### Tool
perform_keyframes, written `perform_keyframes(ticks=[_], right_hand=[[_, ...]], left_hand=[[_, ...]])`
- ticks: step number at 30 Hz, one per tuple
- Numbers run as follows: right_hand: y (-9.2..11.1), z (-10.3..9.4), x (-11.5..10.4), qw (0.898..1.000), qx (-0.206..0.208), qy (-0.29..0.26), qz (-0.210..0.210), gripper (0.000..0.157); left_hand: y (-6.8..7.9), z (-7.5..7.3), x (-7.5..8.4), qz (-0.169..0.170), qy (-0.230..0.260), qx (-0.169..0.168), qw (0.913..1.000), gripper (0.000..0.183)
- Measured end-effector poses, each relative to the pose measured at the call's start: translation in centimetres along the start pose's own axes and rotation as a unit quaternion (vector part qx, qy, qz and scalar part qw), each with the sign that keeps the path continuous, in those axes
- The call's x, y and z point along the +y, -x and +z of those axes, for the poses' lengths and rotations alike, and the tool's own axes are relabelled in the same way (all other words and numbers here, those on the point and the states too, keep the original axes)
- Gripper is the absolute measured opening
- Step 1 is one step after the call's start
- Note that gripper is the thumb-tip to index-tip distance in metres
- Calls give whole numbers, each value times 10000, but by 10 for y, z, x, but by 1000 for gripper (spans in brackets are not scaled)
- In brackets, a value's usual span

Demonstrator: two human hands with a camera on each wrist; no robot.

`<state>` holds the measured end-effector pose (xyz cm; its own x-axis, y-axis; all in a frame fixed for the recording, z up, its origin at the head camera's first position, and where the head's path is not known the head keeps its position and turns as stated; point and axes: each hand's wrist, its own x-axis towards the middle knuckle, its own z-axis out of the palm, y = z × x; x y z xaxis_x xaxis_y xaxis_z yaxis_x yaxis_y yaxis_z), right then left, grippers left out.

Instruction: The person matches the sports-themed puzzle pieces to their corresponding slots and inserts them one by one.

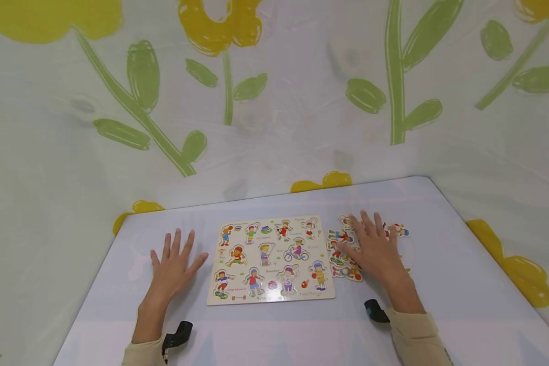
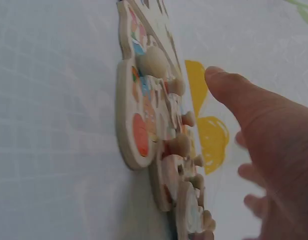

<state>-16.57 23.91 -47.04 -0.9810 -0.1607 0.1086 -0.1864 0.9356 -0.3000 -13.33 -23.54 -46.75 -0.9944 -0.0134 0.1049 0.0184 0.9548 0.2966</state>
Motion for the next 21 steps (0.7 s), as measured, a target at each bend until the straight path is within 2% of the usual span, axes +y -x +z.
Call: perform_keyframes(ticks=[2,5,10,16,21], right_hand=[[0,3,-1,9993,285,-91,-227,75],[-1,7,-5,9966,602,-131,-540,52],[-1,12,-12,9963,543,-135,-659,22],[-1,15,-16,9954,540,-68,-791,12],[-1,15,-19,9949,573,-207,-798,12]], left_hand=[[0,0,1,11,100,-16,9999,78],[-1,-1,4,-41,460,-111,9989,73],[-1,-2,10,-164,1019,-229,9944,59],[-2,2,13,-184,1442,-105,9893,42],[-3,7,13,-342,1939,-323,9799,35]])
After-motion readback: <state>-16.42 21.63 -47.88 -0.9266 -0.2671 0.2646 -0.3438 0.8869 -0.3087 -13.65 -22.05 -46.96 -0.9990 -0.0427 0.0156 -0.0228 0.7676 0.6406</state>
